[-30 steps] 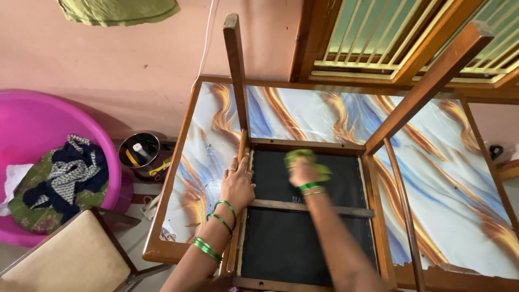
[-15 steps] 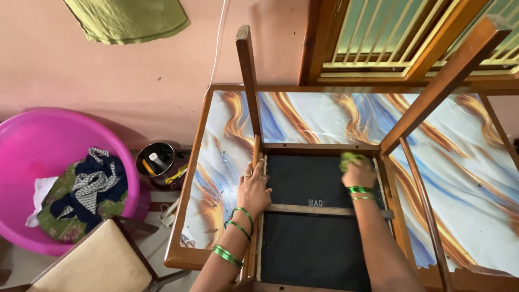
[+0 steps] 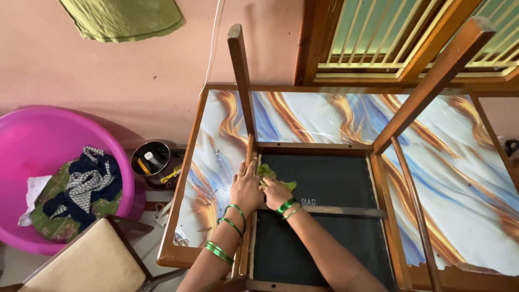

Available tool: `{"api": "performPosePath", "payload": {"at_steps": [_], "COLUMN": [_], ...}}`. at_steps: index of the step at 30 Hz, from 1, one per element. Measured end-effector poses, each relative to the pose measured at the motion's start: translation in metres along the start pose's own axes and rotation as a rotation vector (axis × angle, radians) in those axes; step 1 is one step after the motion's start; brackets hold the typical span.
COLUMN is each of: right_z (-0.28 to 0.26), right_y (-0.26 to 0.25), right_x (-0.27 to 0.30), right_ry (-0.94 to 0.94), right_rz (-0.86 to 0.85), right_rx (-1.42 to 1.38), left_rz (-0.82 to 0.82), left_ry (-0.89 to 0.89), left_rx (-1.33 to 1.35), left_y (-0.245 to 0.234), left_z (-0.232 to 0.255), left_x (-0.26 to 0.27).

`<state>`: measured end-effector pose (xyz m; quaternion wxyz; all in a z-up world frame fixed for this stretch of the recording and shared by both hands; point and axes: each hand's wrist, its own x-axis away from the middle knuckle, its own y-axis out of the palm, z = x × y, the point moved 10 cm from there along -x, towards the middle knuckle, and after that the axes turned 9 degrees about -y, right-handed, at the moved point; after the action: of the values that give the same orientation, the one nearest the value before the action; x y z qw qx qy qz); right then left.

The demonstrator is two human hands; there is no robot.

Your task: The person wipes a wooden chair with a green cloth, cleaning the frame, legs, and seat. The chair is turned over to clean the underside, then set upright.

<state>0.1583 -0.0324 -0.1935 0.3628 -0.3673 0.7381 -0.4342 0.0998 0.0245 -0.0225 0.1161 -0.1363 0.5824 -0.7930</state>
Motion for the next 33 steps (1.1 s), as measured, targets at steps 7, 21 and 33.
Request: {"api": "performPosePath", "payload": {"at_steps": [7, 21, 33], "right_z": [0.12, 0.091, 0.179], "right_y": [-0.11, -0.09, -0.07], "right_x": [0.074, -0.089, -0.066], "right_ry": [0.328, 0.264, 0.371], "right_rz": [0.028, -0.005, -0.172], "right_rx": [0.173, 0.193, 0.064], "left_rz": [-0.016, -0.083, -0.123], "left_ry": [-0.018, -0.024, -0.045], "left_rx": [0.022, -0.029, 0.077], "left_y": [-0.005, 0.002, -0.004], "left_z": [0.003, 0.004, 0.006], "left_x": [0.002, 0.008, 0.01]}}
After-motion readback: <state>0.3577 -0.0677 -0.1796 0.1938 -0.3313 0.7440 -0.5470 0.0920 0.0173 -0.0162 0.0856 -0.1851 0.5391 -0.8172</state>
